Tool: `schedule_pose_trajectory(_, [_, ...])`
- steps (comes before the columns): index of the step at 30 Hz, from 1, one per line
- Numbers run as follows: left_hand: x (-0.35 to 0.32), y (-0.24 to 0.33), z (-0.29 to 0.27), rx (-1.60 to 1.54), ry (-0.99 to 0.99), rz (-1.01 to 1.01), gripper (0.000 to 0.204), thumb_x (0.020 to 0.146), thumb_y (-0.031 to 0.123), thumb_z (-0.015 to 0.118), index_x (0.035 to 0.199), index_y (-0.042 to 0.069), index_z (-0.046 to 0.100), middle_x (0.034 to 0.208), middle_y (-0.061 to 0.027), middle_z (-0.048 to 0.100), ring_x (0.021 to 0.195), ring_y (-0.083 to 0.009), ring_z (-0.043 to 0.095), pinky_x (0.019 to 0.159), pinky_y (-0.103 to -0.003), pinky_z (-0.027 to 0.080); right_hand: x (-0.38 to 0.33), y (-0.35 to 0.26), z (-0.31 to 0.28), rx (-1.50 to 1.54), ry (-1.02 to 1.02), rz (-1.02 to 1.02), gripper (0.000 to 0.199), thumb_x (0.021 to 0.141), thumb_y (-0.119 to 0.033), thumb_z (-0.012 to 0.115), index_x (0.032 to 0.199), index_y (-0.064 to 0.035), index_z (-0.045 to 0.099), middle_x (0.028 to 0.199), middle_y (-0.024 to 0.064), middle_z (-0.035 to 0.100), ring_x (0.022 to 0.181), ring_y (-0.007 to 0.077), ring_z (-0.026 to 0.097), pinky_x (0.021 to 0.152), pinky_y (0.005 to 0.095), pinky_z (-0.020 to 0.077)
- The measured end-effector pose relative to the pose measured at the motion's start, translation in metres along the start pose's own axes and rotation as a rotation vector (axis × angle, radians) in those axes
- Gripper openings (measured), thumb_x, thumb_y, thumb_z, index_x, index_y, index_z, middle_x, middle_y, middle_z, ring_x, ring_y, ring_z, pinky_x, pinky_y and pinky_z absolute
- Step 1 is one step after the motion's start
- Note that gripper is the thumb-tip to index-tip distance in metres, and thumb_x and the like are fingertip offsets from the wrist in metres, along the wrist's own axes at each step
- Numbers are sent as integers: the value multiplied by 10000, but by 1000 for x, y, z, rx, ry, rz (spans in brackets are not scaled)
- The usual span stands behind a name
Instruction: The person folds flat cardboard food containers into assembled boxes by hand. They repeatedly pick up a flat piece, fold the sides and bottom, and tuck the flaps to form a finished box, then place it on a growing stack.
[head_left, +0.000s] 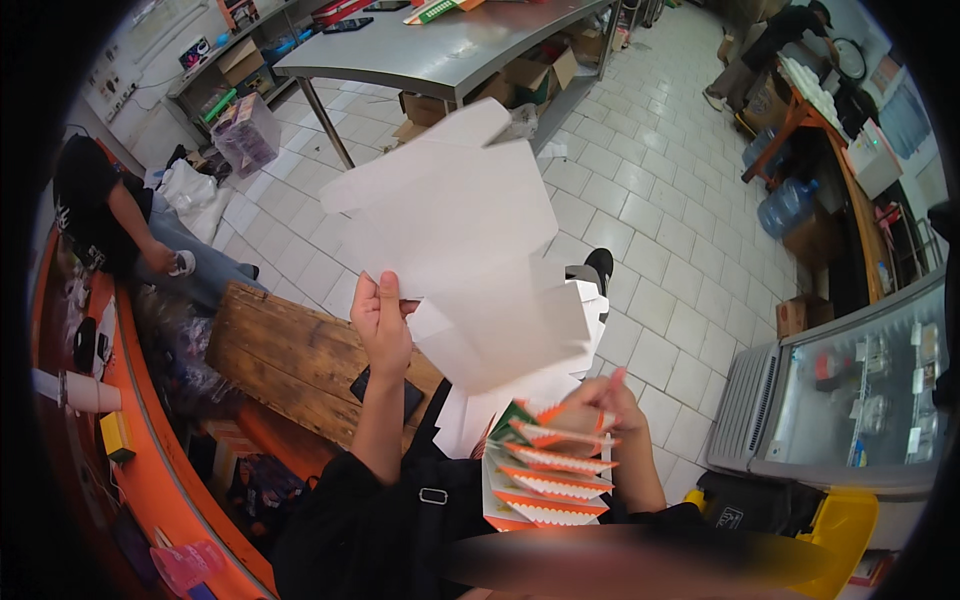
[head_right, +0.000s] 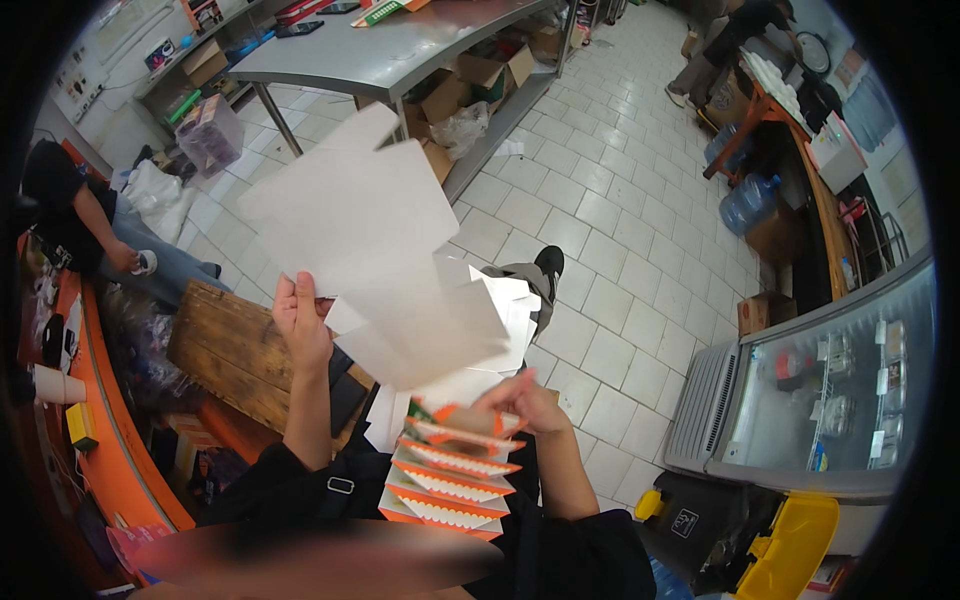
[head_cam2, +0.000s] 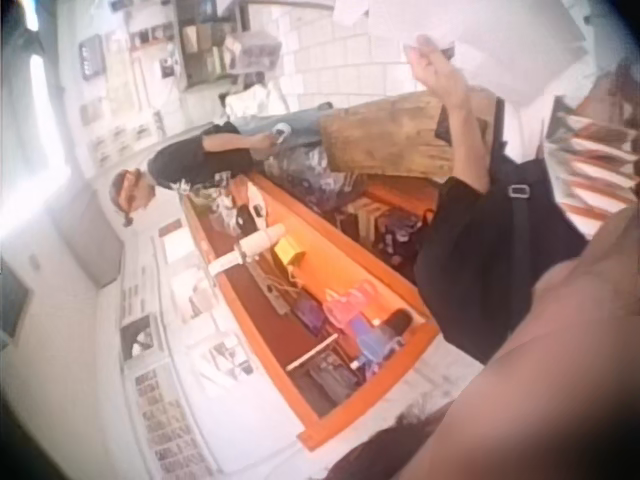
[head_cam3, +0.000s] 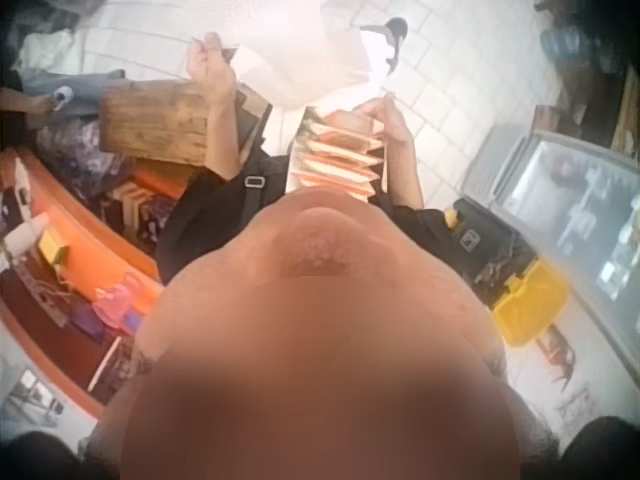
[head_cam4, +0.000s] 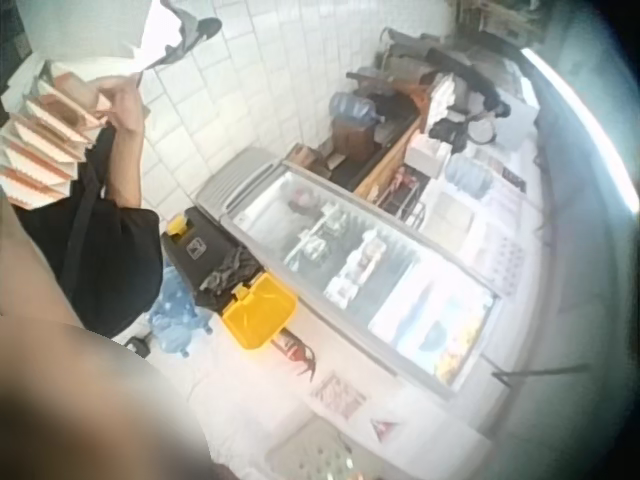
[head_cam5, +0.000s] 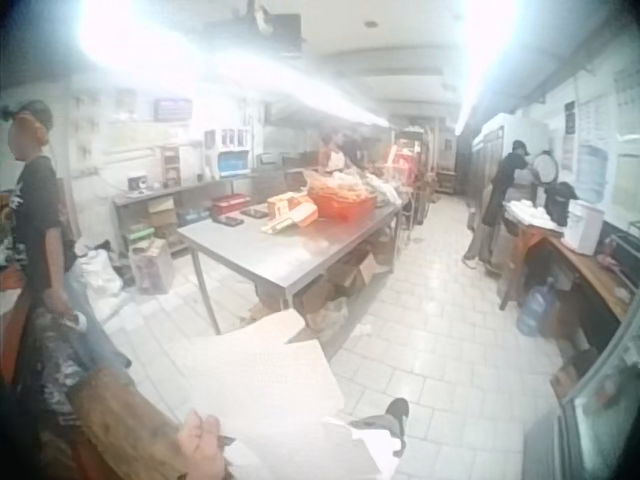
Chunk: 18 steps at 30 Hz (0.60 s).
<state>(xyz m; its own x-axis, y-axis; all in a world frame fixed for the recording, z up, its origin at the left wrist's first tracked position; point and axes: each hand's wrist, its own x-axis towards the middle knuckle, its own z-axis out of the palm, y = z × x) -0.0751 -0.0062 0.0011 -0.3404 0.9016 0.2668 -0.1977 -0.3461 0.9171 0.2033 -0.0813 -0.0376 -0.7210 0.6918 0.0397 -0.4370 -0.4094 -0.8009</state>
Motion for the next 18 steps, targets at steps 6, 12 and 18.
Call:
schedule_pose_trajectory(6, [15, -8, -1, 61, 3, 82, 250, 969, 256, 478, 1027, 15, 516, 799, -17, 590, 642, -42, 559, 570, -169, 468, 25, -33, 36, -1712, 592, -696, 483, 694, -325, 763, 1073, -67, 610, 1098, 228, 557, 968, 339, 572, 869, 365, 444])
schedule_pose_trajectory(12, [26, -20, 13, 20, -117, -12, 252, 943, 170, 517, 1112, -14, 481, 904, -61, 611, 725, -81, 583, 638, -206, 494, 34, -4, -17, -693, 770, -88, 406, 804, -212, 660, 1144, -42, 519, 882, 117, 631, 823, 141, 573, 753, 285, 453])
schedule_pose_trajectory(18, [27, -43, 41, 923, -58, 669, 433, 722, 31, 701, 1114, 17, 518, 1155, -175, 527, 1055, -294, 535, 909, -400, 414, 52, 25, -83, -141, 774, -200, 263, 918, -174, 537, 1090, 24, 524, 950, 71, 626, 853, 90, 546, 750, 259, 454])
